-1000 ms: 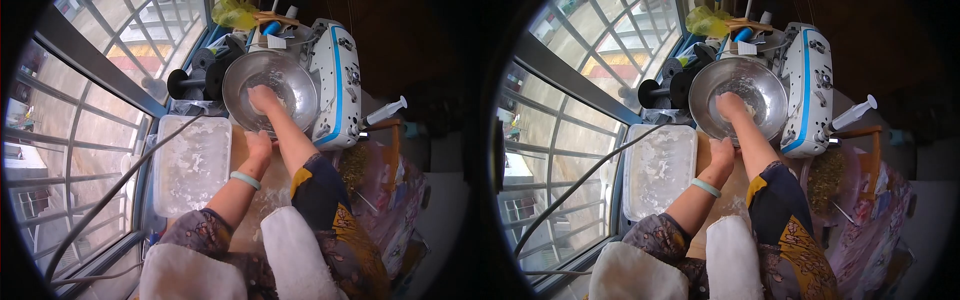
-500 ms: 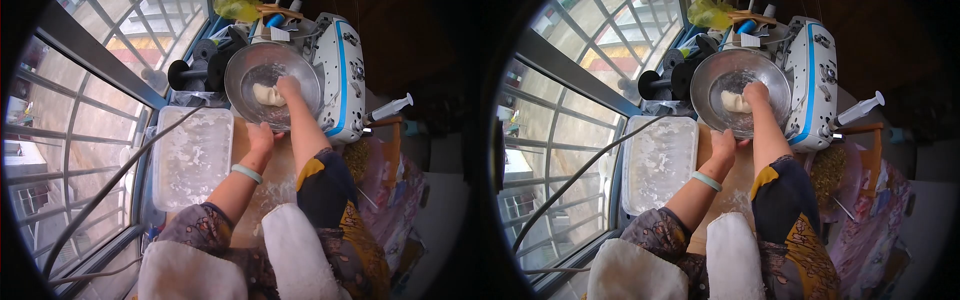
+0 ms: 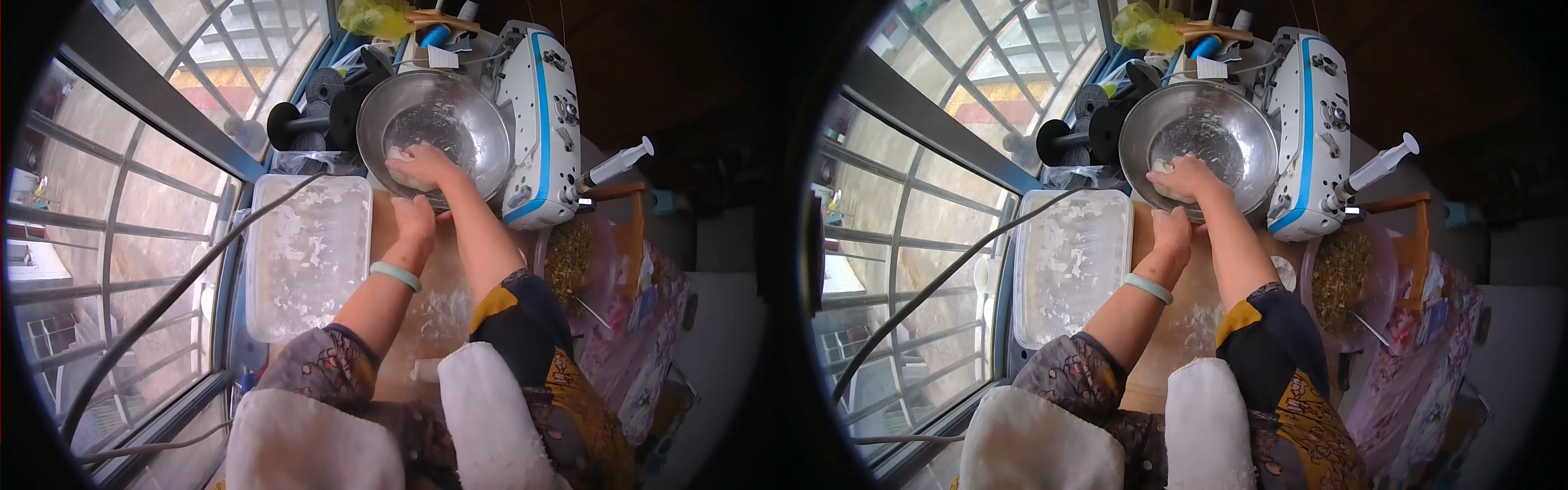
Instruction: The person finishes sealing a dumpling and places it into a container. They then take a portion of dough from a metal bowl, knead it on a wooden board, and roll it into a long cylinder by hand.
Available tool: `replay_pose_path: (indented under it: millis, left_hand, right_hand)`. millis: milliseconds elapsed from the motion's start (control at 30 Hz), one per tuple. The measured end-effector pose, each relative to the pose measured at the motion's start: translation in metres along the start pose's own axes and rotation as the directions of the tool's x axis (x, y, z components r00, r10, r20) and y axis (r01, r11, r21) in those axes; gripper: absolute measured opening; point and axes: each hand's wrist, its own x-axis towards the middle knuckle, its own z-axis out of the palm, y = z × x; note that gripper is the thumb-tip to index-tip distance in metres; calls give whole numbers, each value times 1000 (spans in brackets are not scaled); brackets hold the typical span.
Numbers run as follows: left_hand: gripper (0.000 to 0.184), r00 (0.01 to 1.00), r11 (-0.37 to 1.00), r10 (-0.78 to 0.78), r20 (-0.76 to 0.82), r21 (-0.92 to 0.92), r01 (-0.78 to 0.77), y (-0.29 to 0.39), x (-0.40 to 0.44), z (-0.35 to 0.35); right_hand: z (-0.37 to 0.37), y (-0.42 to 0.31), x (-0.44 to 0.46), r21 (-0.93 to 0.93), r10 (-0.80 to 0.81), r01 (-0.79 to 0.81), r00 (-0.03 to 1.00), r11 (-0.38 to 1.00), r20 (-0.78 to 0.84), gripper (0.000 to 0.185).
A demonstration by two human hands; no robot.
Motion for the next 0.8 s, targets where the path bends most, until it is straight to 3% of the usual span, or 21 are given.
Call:
replay_pose_path:
  millis: [167, 267, 333, 400, 433, 567, 667, 700, 733, 800]
  left_hand:
    - [55, 998, 1000, 25, 55, -15, -24, 1, 4, -1]
    - [54, 999, 999, 8, 48, -32, -6, 8, -4, 1]
    - [46, 1000, 1000, 4, -16, -16, -4, 9, -5, 4]
    - [42, 998, 1000, -9, -59, -3, 9, 8, -5, 4]
    - [42, 997, 1000, -17, -71, -1, 17, 8, -4, 4]
    - [41, 1000, 1000, -6, -27, -11, 6, 7, -4, 3]
    - [45, 1000, 1000, -20, 15, -8, 20, 8, -5, 1]
    - [44, 1000, 1000, -7, 6, -11, 7, 7, -6, 1]
    - [42, 1000, 1000, 13, -5, -17, -13, 6, -3, 3]
    - [41, 1000, 1000, 17, -18, -14, -17, 3, -1, 2]
  right_hand:
    - [7, 18, -7, -96, -130, 123, 989, 988, -70, 71]
    - [-14, 15, -13, 42, -36, 45, 982, 998, -188, 57]
    - [-31, 15, -13, -3, -22, 23, 883, 1000, -468, 49]
    - [-44, 6, -17, -204, -123, -43, 670, 978, -732, 52]
    - [-46, 3, -19, -215, -145, -38, 626, 976, -767, 54]
    - [10, 32, -11, -290, -47, -119, 860, 950, -508, 57]
    - [-23, 7, -11, -272, 104, -193, 945, 943, -310, 52]
    - [-26, 23, -4, -127, 47, -103, 924, 987, -379, 40]
    - [-23, 38, 4, 116, 101, -54, 885, 992, -455, 37]
    - [-13, 53, 9, 563, 266, 102, 804, 820, -532, 32]
